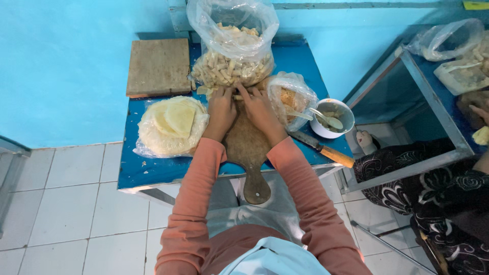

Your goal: The person sits at a table and folds flat square cracker pieces into diamond shapes by hand, arranging the folded pieces in rows on a wooden board. They then spoon a light-colored filling from a bowl onto the folded crackers, continuing to fold and fill pieces one at a time.

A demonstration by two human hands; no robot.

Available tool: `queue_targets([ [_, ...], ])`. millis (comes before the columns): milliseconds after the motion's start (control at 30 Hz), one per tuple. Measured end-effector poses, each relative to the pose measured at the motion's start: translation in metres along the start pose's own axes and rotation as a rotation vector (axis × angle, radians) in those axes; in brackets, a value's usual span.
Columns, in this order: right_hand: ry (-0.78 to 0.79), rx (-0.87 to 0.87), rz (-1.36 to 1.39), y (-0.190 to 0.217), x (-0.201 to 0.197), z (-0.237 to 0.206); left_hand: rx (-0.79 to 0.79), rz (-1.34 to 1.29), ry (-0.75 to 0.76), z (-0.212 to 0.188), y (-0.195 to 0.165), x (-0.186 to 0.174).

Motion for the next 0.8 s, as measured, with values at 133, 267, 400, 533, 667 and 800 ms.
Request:
queue_targets([
  [133,0.024,0.096,0.115,-0.003,-0.002,0.0,-0.01,-0.01,0.007,0.0,-0.001,0.0],
  [267,-0.102,0.12,0.414,-0.004,-0.019,0.001,0.043,-0.138,-0.062,0.0,-0.007,-0.008],
  [400,-0.013,0.228,0.964,-0.017,-0.012,0.001,0.027,-0.325,-0.122,-0.001,-0.009,-0.013],
  [533,0.143,0.267,1.382,-0.026,0.001,0.002,-0.027,-0.405,-0.116,-0.001,-0.005,-0.011],
  [667,0.164,0.304,1.427,-0.034,0.001,0.001,-0.087,-0.457,-0.109,-0.001,0.0,-0.007],
  [800,0.188,0.295,1.345,-0.048,-0.019,0.004,-0.039,-0.579,-0.11,-0.005,-0.006,-0.008],
])
Point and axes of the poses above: each hand's wrist, its own z-axis towards the middle knuckle, its own x-axis out of the palm, y = z × x, the point moved 8 cm from there along z, towards the middle knuckle, and after that the axes turned 6 degrees about x, right-handed, at the moved point
